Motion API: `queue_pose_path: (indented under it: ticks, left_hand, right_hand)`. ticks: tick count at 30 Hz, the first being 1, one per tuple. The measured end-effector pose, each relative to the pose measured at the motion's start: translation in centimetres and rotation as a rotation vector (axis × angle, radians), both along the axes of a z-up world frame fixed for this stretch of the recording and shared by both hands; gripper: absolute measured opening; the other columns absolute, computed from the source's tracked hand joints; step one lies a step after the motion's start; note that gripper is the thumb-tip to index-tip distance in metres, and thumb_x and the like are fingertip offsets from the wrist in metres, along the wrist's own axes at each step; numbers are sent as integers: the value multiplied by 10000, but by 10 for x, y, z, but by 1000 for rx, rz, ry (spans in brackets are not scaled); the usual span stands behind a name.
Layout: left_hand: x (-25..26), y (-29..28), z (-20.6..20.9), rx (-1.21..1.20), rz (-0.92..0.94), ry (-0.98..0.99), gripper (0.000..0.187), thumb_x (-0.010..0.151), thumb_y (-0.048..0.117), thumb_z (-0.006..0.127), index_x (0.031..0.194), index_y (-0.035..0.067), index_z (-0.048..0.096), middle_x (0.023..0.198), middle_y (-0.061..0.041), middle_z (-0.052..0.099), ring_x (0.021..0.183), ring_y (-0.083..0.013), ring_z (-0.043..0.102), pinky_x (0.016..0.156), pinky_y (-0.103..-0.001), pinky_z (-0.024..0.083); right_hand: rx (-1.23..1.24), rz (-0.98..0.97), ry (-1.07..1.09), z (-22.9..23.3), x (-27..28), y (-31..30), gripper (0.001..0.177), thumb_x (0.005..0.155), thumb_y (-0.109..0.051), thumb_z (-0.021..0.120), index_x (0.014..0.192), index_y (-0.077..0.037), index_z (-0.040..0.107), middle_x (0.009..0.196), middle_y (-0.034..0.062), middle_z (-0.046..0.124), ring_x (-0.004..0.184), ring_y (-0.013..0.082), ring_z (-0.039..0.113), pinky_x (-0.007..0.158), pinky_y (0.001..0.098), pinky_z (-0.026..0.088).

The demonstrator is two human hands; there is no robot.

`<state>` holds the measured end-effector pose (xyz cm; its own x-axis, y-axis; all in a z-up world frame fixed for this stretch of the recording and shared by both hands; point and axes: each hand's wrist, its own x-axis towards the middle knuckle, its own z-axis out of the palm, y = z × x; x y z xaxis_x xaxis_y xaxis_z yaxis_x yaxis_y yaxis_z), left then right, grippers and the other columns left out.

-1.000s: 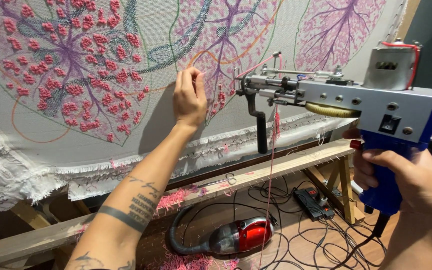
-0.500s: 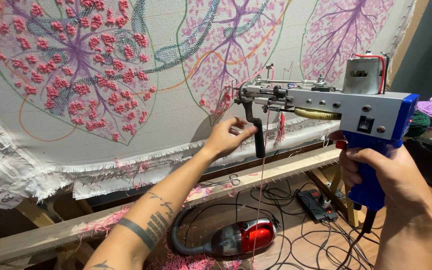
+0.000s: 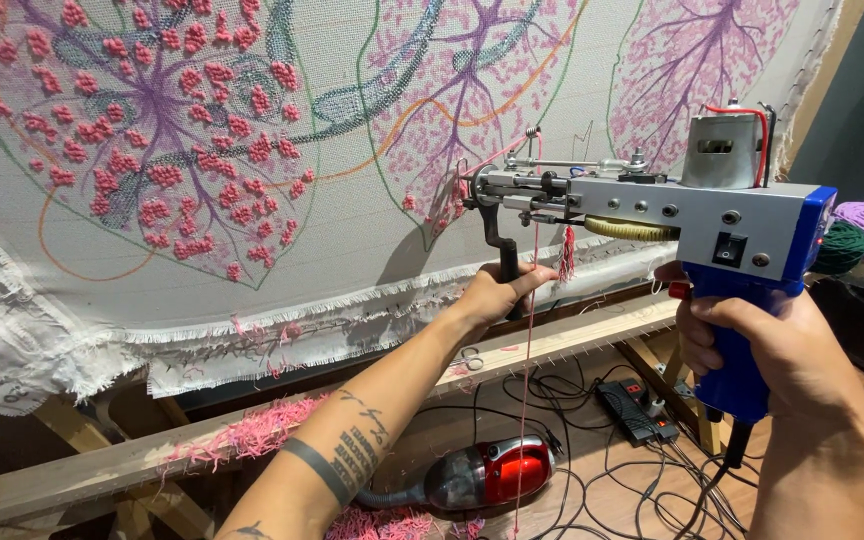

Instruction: Use a tufting gun to apply yarn to a rug frame to create a patterned rug.

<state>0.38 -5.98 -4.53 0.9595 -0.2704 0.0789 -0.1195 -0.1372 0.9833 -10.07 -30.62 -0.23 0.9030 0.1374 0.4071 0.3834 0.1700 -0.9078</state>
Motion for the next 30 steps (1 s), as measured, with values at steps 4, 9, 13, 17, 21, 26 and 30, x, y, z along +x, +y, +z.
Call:
queue_pose_path:
  ticks: [4, 9, 13, 17, 21, 26, 30]
  left_hand:
    - [3, -6, -1, 10, -22, 10, 334, 829, 353, 576, 1043, 118, 678, 573, -23, 513, 560, -144, 551, 597, -300, 483]
    - [-6, -12, 10, 182, 72, 157, 240, 721, 261, 697, 826, 46, 687, 796, -81, 652, 672, -139, 561, 649, -259, 470]
    - [5, -13, 8, 142, 81, 308, 142, 781, 109, 664, 846, -17, 658, 783, -109, 647, 625, -123, 579, 589, -209, 508]
    - [3, -12, 9, -10, -3, 91, 468, 694, 387, 629, 1065, 102, 625, 873, -89, 659, 535, -110, 550, 525, -225, 464]
    - [5, -14, 7, -296, -25, -70, 376, 884, 326, 492, 1134, 68, 600, 973, -102, 652, 427, -62, 452, 390, -172, 403]
    - [-1, -17, 14, -191, 3, -41, 272, 833, 256, 588, 937, 24, 683, 839, -80, 687, 446, -69, 431, 416, -183, 378]
    - [1, -16, 19, -70, 61, 47, 182, 830, 186, 618, 832, 26, 705, 820, -78, 699, 400, -85, 392, 394, -205, 347]
  right_hand:
    - [-7, 5, 9, 1, -2, -2, 301, 732, -18, 511, 1017, 73, 540, 575, 105, 473, 394, 158, 408, 337, 276, 317]
    - [-1, -15, 10, 2, -5, -2, 318, 742, -6, 495, 1049, 66, 539, 556, 102, 447, 393, 162, 385, 354, 267, 288]
    - [9, 26, 3, 2, -5, -3, 303, 751, -7, 501, 1036, 78, 556, 557, 95, 458, 399, 156, 390, 361, 258, 300]
    - [8, 39, -14, -1, -2, -9, 317, 746, -14, 490, 1045, 73, 548, 555, 89, 452, 406, 154, 395, 366, 267, 312]
    - [19, 13, 15, -3, 4, -17, 300, 751, -15, 483, 1025, 83, 554, 557, 85, 438, 413, 152, 389, 369, 264, 291]
    - [1, 1, -37, -6, 4, -23, 195, 733, -24, 517, 891, 84, 555, 535, 90, 474, 368, 153, 404, 334, 249, 299]
    - [11, 37, -48, -6, 4, -23, 195, 746, -32, 509, 901, 80, 551, 548, 76, 469, 380, 150, 411, 339, 265, 320]
